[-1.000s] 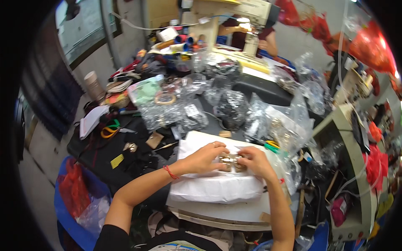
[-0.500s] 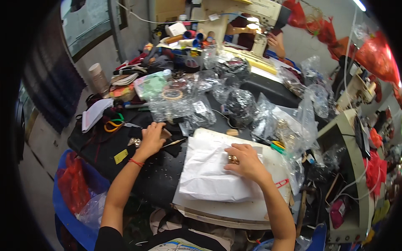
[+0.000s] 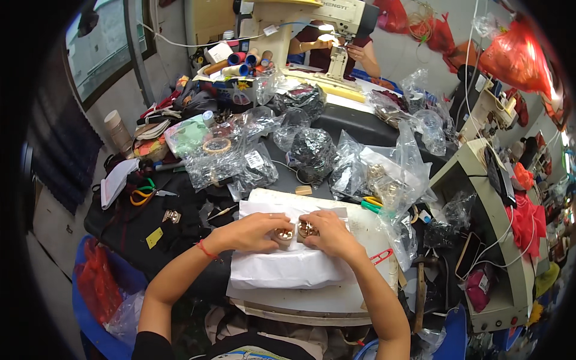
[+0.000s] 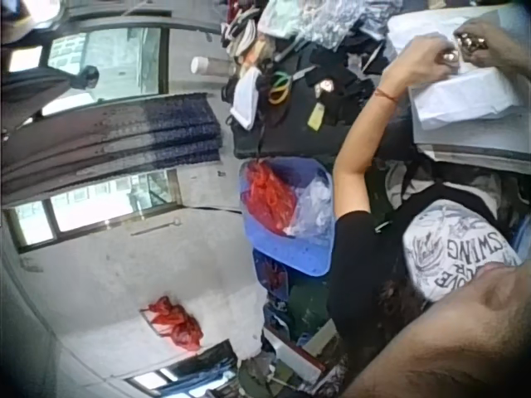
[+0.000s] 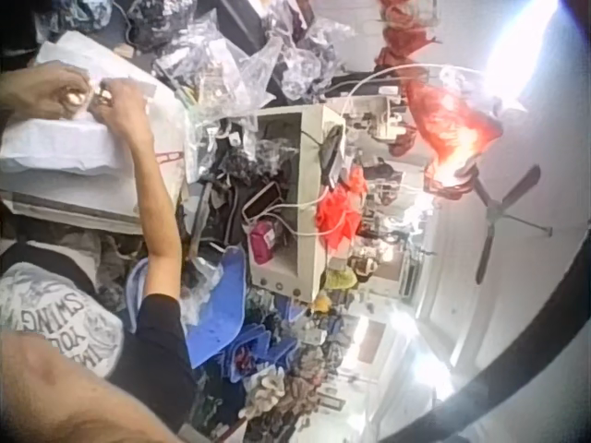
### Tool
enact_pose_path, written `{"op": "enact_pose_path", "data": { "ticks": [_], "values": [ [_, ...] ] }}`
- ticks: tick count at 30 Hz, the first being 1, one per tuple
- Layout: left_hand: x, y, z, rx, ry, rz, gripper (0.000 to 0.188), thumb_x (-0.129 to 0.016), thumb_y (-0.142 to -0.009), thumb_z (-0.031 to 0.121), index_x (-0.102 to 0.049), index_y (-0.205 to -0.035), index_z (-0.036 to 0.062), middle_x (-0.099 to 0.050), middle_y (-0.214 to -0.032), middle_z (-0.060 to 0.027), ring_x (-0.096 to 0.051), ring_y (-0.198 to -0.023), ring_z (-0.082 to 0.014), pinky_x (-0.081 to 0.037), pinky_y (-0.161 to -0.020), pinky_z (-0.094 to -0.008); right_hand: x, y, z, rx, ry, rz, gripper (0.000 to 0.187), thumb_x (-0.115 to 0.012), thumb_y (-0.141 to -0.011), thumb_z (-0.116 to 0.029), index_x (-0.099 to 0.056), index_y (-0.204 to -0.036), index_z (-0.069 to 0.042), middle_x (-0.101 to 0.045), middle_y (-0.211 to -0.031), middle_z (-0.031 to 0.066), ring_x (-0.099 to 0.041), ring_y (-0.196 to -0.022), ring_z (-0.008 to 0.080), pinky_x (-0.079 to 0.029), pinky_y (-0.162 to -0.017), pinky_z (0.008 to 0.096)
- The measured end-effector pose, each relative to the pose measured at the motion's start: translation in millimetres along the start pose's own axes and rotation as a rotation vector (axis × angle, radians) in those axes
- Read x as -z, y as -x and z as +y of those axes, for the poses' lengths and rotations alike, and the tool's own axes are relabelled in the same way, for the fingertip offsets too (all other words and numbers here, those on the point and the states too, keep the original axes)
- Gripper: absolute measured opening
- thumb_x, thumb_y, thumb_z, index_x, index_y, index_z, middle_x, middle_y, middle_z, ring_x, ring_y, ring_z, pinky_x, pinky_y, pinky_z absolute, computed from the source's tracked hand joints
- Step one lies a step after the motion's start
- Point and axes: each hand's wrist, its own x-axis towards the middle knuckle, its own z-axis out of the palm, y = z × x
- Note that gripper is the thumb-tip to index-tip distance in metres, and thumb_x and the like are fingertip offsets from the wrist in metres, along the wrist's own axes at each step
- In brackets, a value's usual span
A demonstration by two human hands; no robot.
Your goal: The person arranges small gold-colored metal accessories on a white paper sheet, folds the paper to enclose them, and places the bundle into a clear plastic bag. They repeat this process with additional accessories, creating multiple wrapped packages on the table.
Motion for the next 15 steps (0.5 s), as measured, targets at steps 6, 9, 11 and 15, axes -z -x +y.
{"op": "enact_pose_path", "data": {
  "ticks": [6, 9, 11, 15],
  "values": [
    [-4, -1, -2, 0.113, 0.018, 0.001, 0.033, -0.07, -0.08, 0.013, -0.061, -0.109, 0.0033, -0.059, -0.113, -0.0148, -0.056, -0.108, -0.0319, -0.046, -0.092, -0.0413, 6, 2, 2, -0.014, 0.019, -0.005, 0.055, -0.075, -0.072, -0.019, -0.059, -0.125, -0.011, -0.059, -0.121, 0.0151, -0.05, -0.118, 0.0347, -0.039, -0.102, 0.0418],
    [-10, -2, 3, 0.142, -0.12, 0.048, 0.032, -0.071, -0.08, 0.014, -0.061, -0.109, 0.004, -0.059, -0.112, -0.0137, -0.056, -0.107, -0.0322, -0.047, -0.091, -0.0404, 10, 0, 10, 0.017, 0.007, -0.047, 0.056, -0.076, -0.071, -0.02, -0.06, -0.124, -0.01, -0.059, -0.121, 0.0147, -0.052, -0.116, 0.0345, -0.039, -0.101, 0.0418],
    [-8, 4, 5, 0.16, -0.134, 0.087, 0.031, -0.071, -0.08, 0.014, -0.061, -0.108, 0.0039, -0.059, -0.113, -0.0136, -0.057, -0.106, -0.0324, -0.047, -0.09, -0.0396, 10, -2, 11, 0.054, 0.026, -0.056, 0.057, -0.077, -0.072, -0.024, -0.06, -0.123, -0.008, -0.06, -0.119, 0.0149, -0.053, -0.114, 0.0346, -0.039, -0.101, 0.0417],
    [14, 43, 19, 0.093, -0.035, 0.397, 0.027, -0.071, -0.081, 0.014, -0.063, -0.105, 0.0034, -0.061, -0.114, -0.0142, -0.058, -0.106, -0.0325, -0.048, -0.09, -0.0384, 2, -6, -9, 0.074, 0.077, 0.069, 0.059, -0.078, -0.072, -0.035, -0.061, -0.121, -0.007, -0.06, -0.121, 0.0155, -0.052, -0.116, 0.0353, -0.039, -0.1, 0.0429]
  ]
}}
